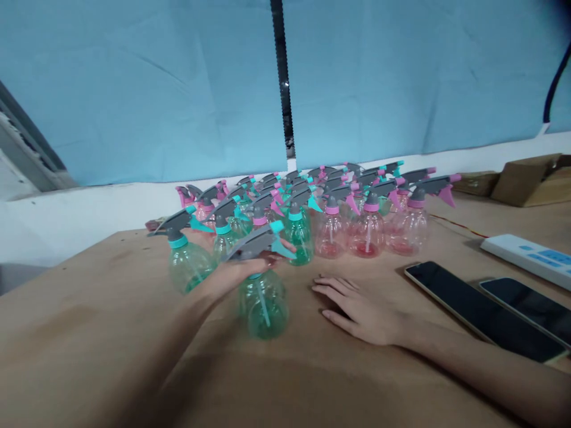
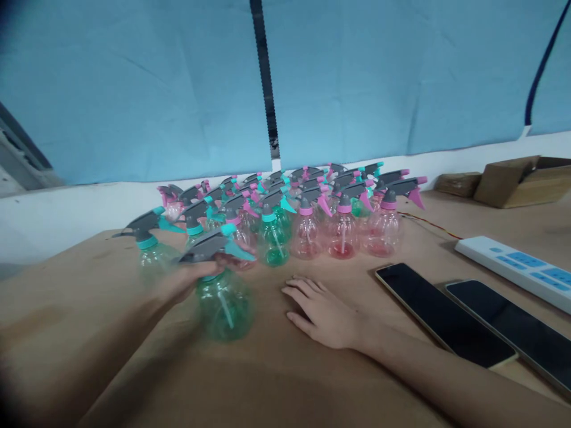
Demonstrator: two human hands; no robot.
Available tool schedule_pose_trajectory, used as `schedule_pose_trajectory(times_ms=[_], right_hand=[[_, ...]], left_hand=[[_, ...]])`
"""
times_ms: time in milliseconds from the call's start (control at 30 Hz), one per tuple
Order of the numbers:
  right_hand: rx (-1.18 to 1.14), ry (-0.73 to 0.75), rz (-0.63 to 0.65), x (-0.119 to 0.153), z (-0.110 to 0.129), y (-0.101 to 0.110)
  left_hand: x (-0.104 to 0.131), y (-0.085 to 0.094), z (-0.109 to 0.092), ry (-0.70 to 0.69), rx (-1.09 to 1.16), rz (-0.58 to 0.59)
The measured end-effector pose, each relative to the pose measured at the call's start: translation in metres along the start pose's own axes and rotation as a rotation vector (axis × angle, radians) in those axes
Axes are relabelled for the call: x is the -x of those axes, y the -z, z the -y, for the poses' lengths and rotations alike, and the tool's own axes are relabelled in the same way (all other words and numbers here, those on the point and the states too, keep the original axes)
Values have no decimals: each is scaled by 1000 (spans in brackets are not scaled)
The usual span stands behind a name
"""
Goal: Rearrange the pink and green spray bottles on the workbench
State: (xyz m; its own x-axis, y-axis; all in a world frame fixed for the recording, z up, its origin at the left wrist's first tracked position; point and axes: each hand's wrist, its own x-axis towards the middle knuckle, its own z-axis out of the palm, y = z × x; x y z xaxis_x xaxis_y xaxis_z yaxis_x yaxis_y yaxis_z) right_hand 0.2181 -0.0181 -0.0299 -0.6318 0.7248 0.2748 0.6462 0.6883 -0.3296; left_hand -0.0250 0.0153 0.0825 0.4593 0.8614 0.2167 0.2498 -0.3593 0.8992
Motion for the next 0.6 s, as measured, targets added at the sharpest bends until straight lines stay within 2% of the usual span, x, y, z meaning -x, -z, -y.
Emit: schedule_pose_trajectory(times_ms=[100, 200, 333, 400, 500, 600], right_hand=[[1, -13, 2, 0, 0, 0], [-9, -23, 3, 1, -1, -1], [-20, -12, -13, 2, -2, -3], [-24, -8, -24, 2, -2, -4], [-20, -13, -21, 1, -2, -4], [-14, -15, -9, 1, -2, -4]], left_hand=[[28, 25, 7, 41, -76, -160], [54, 39, 16, 53, -280, -316], [83, 46, 32, -127, -431, -626], [93, 52, 43, -186, -491, -736], [100, 66, 57, -193, -552, -777], [97, 81, 63, -198, -581, -774]])
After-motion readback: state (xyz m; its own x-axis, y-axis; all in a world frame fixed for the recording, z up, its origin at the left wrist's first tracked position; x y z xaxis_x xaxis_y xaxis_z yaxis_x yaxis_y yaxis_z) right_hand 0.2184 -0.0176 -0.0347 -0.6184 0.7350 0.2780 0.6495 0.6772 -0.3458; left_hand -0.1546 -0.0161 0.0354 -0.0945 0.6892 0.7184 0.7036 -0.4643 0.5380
